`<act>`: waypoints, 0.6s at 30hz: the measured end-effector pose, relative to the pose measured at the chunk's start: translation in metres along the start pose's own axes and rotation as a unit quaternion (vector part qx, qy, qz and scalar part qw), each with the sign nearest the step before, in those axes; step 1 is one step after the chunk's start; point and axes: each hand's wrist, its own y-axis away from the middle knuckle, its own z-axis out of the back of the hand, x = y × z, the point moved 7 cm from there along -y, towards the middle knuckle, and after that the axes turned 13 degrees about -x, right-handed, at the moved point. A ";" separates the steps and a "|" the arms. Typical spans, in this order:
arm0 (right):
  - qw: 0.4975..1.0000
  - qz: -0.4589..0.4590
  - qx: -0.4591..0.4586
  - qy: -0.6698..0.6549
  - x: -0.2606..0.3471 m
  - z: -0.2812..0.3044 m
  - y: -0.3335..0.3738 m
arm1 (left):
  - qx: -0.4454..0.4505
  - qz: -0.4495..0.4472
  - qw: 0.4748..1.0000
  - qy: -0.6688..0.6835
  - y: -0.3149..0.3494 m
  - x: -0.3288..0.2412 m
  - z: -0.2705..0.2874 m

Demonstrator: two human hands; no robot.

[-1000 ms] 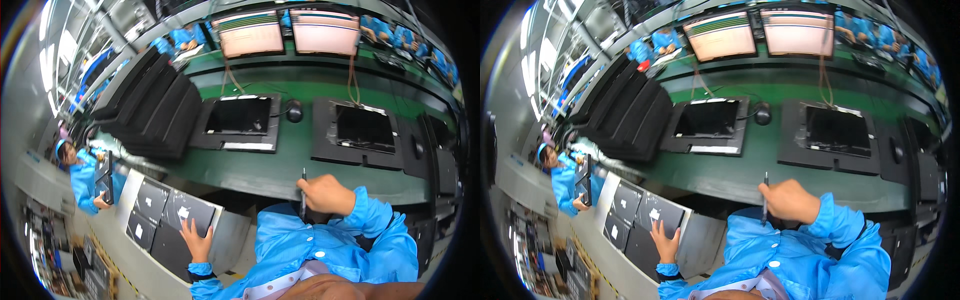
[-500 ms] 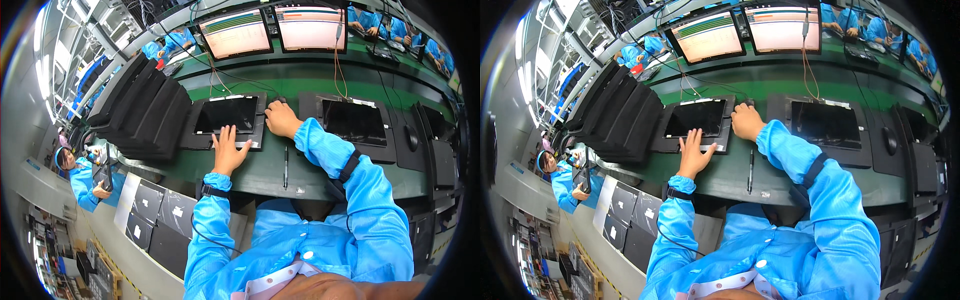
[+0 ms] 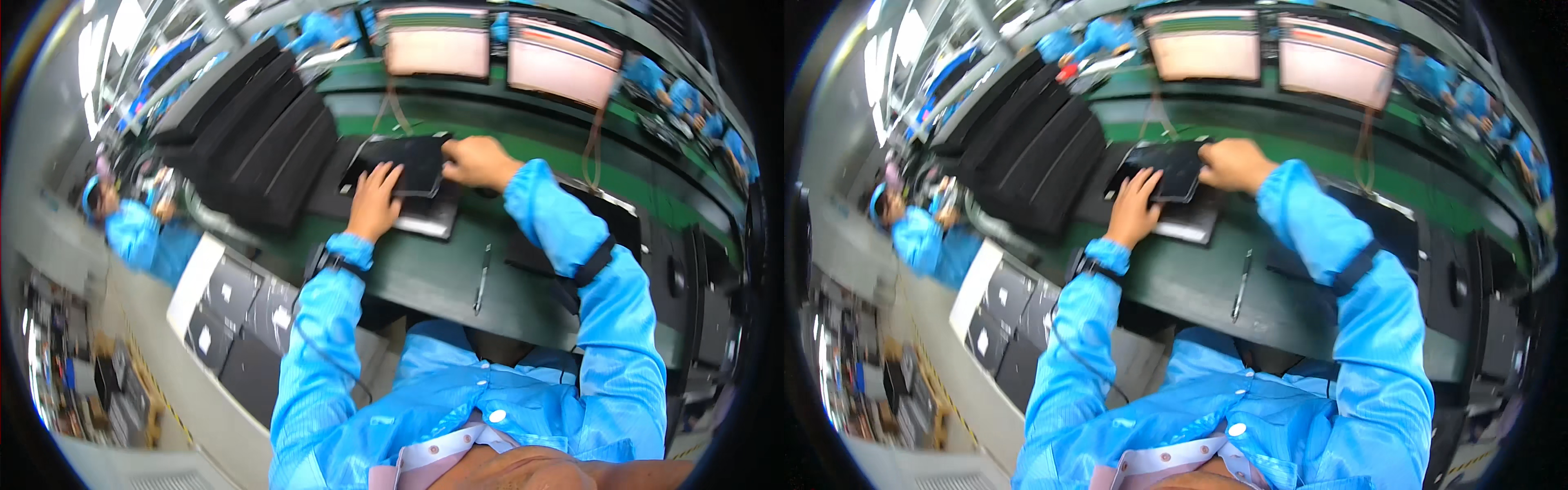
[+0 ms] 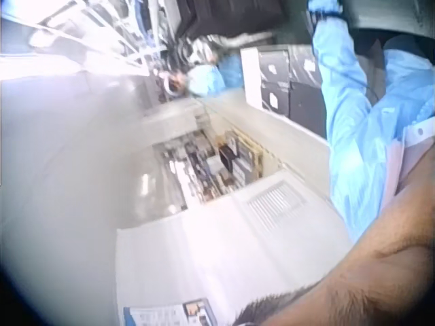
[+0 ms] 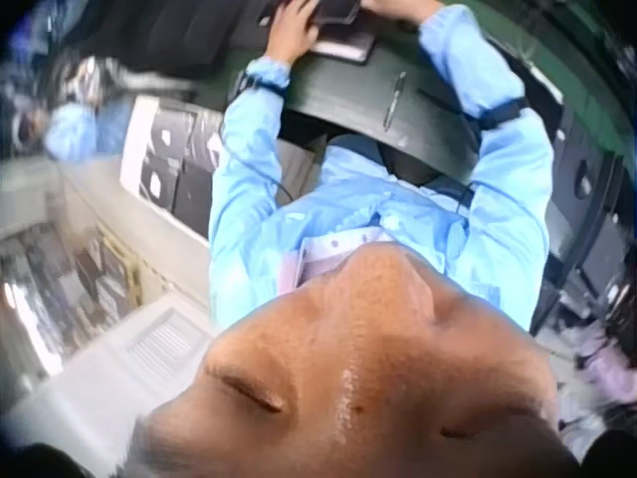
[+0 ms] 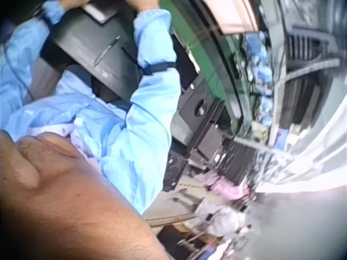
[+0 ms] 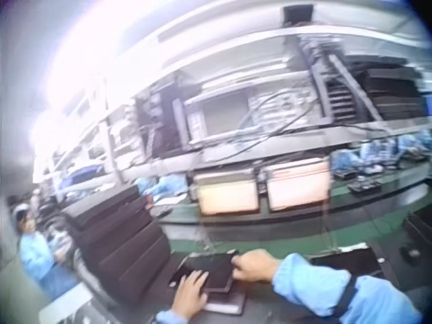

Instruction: Connecting tablets to power/data, checking screens, applying labels, and stacking them in a manufacturing facility.

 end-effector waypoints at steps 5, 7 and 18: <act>0.991 -0.011 -0.132 -0.012 0.014 0.080 0.016 | -0.250 -0.062 0.966 0.020 -0.004 -0.024 0.079; 0.947 0.164 -0.270 0.056 0.018 0.112 0.038 | -0.298 0.006 0.953 0.061 0.021 -0.039 0.142; 0.959 -0.176 -0.221 -0.002 -0.106 -0.020 0.076 | -0.338 0.658 0.601 0.303 0.459 0.114 0.387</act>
